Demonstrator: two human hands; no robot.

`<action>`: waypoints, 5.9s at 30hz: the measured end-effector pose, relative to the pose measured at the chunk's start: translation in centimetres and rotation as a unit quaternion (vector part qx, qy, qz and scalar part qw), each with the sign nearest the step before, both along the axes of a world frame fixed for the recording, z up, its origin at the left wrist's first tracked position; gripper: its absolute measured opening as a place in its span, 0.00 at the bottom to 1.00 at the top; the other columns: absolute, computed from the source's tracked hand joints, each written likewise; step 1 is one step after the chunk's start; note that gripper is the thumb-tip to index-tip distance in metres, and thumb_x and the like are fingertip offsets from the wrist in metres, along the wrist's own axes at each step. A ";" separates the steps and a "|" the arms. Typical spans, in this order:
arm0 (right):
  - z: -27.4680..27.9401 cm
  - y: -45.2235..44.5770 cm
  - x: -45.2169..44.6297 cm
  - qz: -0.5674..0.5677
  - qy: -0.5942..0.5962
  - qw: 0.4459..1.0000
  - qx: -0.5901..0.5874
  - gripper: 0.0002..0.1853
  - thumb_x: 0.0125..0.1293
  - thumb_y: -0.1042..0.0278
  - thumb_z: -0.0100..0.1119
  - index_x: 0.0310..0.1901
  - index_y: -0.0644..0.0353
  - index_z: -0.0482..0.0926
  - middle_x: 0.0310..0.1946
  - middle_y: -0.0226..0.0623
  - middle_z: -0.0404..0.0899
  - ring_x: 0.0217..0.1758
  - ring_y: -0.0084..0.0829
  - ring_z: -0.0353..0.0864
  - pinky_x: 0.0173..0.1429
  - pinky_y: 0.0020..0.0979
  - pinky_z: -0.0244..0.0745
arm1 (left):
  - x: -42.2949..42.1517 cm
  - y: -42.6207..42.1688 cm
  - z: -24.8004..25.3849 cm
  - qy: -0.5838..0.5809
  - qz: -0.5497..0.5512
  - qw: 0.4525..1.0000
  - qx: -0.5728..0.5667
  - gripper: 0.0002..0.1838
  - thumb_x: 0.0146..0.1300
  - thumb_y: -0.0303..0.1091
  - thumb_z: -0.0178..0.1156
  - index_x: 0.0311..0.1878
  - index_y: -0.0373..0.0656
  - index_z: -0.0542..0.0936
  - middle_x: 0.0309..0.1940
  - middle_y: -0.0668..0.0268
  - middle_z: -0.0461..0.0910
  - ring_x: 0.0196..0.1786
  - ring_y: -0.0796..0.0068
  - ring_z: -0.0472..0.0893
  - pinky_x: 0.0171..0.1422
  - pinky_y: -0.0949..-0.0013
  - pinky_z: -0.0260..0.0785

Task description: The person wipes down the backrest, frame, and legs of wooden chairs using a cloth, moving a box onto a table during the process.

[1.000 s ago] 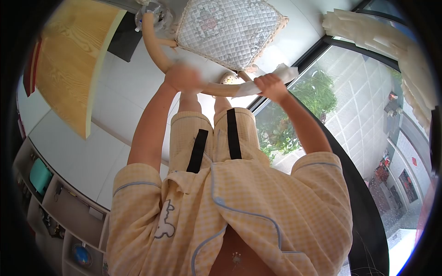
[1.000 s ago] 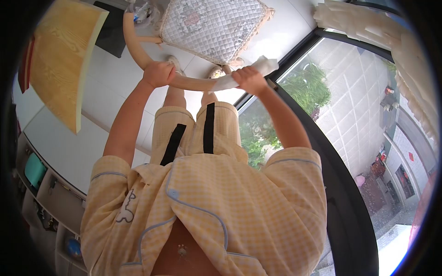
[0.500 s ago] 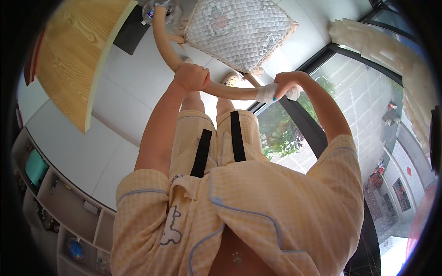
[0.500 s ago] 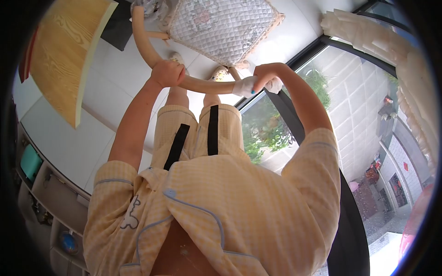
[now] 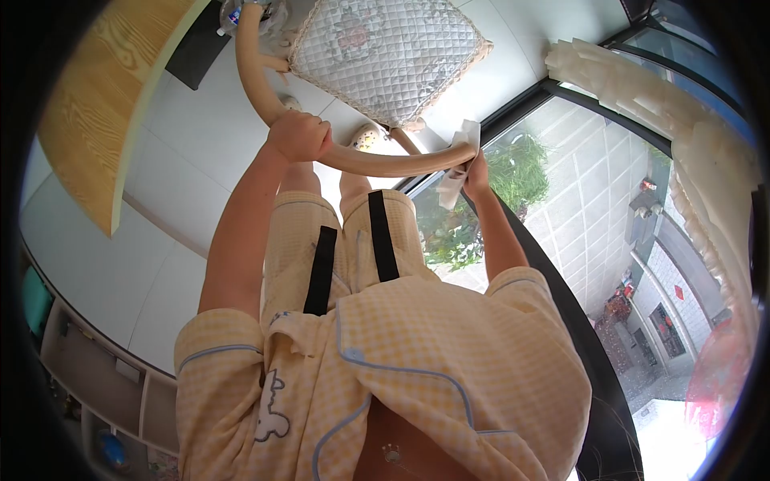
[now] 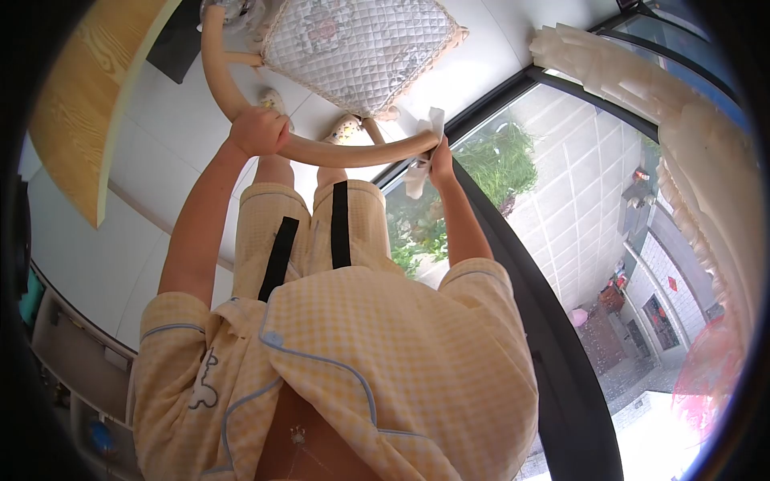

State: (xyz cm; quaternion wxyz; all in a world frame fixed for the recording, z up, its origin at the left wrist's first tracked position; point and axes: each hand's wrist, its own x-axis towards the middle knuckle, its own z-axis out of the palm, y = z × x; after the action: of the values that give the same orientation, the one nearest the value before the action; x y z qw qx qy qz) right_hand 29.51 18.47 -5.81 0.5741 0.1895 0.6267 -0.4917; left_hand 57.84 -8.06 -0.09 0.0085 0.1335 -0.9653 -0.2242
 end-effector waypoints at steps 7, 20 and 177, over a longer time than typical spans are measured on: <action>2.8 -3.0 -0.1 0.119 0.146 0.975 -0.116 0.18 0.63 0.62 0.40 0.51 0.60 0.71 0.38 0.42 0.77 0.34 0.36 0.78 0.44 0.34 0.72 | -0.1 0.0 -0.1 0.005 -0.004 1.000 0.002 0.08 0.48 0.32 0.53 0.16 0.44 0.73 0.14 0.63 0.72 0.18 0.63 0.73 0.24 0.62 0.67; 8.4 -12.3 20.8 0.524 0.572 0.611 -0.159 0.19 0.50 0.54 0.54 0.31 0.66 0.77 0.44 0.49 0.72 0.50 0.43 0.68 0.58 0.40 0.58 | 0.0 0.0 0.1 0.007 0.012 1.000 0.006 0.09 0.49 0.33 0.53 0.16 0.44 0.71 0.15 0.61 0.72 0.20 0.62 0.74 0.25 0.62 0.68; -8.3 -4.1 17.6 -0.256 0.441 0.685 -0.521 0.55 0.47 0.18 0.27 0.65 0.60 0.48 0.65 0.35 0.50 0.69 0.34 0.45 0.69 0.36 0.35 | -1.9 5.6 -2.6 0.359 0.006 0.888 -0.286 0.12 0.52 0.33 0.53 0.14 0.47 0.68 0.14 0.69 0.67 0.18 0.68 0.71 0.19 0.66 0.63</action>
State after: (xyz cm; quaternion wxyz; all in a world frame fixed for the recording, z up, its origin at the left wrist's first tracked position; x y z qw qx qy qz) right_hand 47.07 14.36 -14.08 0.0896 -0.2255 0.3778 -0.8935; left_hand 55.90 -2.43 -2.66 0.3939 0.0410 -0.9178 0.0289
